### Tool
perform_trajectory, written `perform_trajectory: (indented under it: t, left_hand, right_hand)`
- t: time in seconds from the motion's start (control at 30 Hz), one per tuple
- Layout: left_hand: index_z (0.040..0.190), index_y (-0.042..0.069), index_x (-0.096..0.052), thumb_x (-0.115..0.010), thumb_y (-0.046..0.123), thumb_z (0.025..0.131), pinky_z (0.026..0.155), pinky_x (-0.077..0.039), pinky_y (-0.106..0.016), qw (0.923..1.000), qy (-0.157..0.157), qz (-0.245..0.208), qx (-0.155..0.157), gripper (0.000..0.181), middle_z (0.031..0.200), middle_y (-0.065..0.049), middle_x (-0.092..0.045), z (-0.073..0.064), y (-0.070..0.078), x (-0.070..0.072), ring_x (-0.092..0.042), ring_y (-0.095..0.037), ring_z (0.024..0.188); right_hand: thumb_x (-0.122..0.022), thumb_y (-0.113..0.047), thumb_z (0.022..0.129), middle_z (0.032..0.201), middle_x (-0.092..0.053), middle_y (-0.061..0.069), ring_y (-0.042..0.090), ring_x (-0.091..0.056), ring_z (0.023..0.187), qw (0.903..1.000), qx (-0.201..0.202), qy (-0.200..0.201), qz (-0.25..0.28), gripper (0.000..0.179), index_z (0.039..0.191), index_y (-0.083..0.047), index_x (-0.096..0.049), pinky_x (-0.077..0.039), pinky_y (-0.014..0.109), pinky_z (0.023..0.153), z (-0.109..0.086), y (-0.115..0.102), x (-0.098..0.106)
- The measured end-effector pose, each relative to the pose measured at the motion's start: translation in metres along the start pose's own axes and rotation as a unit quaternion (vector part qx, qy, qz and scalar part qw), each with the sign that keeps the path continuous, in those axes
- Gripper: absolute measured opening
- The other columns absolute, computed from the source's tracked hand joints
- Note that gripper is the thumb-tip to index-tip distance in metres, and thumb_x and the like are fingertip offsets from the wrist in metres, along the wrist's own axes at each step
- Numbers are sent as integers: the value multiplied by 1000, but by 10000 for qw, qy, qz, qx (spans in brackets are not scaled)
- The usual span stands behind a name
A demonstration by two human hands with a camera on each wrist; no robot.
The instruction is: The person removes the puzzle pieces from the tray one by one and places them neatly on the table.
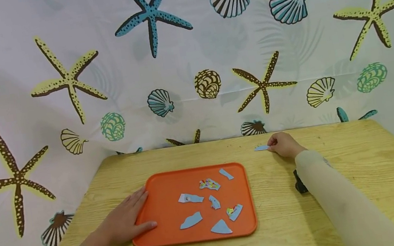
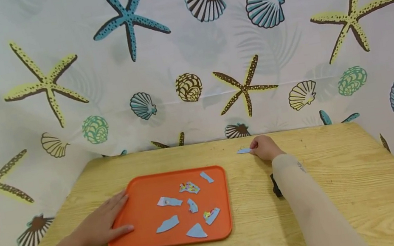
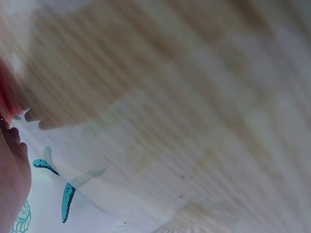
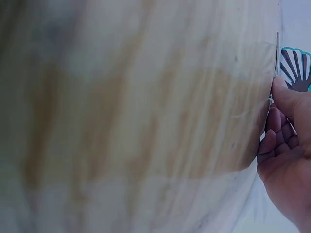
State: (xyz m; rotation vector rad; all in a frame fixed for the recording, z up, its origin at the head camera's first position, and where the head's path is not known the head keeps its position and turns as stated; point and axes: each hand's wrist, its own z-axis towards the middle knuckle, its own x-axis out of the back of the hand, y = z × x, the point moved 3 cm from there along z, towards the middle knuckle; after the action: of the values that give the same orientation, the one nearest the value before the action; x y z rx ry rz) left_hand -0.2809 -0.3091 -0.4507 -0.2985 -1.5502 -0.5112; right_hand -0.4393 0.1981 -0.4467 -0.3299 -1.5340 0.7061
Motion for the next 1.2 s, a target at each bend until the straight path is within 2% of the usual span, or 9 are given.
perform_trajectory:
  t: [0.43, 0.73, 0.9, 1.07, 1.2]
  left_hand:
    - [152, -2, -27, -44, 73, 88, 113, -21, -53, 10000, 5, -14, 42, 100, 159, -16, -21, 0, 2, 0, -25, -40, 141]
    - [152, -1, -27, -43, 74, 88, 113, -21, -53, 10000, -3, -2, 63, 100, 159, -15, -20, -2, 2, -1, -25, -39, 141]
    - [152, -1, -26, -43, 75, 87, 113, -20, -53, 10000, -13, -15, 83, 101, 159, -14, -19, 0, 2, -1, -24, -39, 141]
    - [152, -1, -26, -43, 74, 87, 113, -20, -53, 10000, -24, 7, 79, 101, 159, -15, -20, 0, 3, 0, -24, -39, 141]
    - [152, -1, -26, -43, 74, 88, 113, -21, -53, 10000, -15, 7, 78, 100, 159, -15, -20, -1, 2, 0, -24, -39, 142]
  right_hand:
    - [-63, -10, 95, 101, -63, 16, 31, -59, 96, 10000, 57, 9, 43, 17, 106, 4, -64, -47, 45, 88, -4, 1, 1]
    - [-62, -6, 95, 99, -62, 16, 30, -57, 93, 9989, 241, -34, 401, 17, 107, 6, -62, -47, 44, 86, -11, -6, 10]
    - [-59, -5, 96, 100, -61, 17, 28, -56, 90, 9973, 251, -66, 689, 21, 112, 9, -60, -48, 39, 80, -19, -16, 13]
    - [-60, -5, 96, 102, -62, 19, 29, -58, 92, 9948, 288, 10, 976, 24, 115, 11, -59, -49, 38, 79, -24, -24, 12]
    - [-63, -6, 95, 102, -62, 18, 29, -58, 92, 9907, 293, -98, 1326, 27, 116, 11, -59, -50, 37, 81, -25, -29, 5]
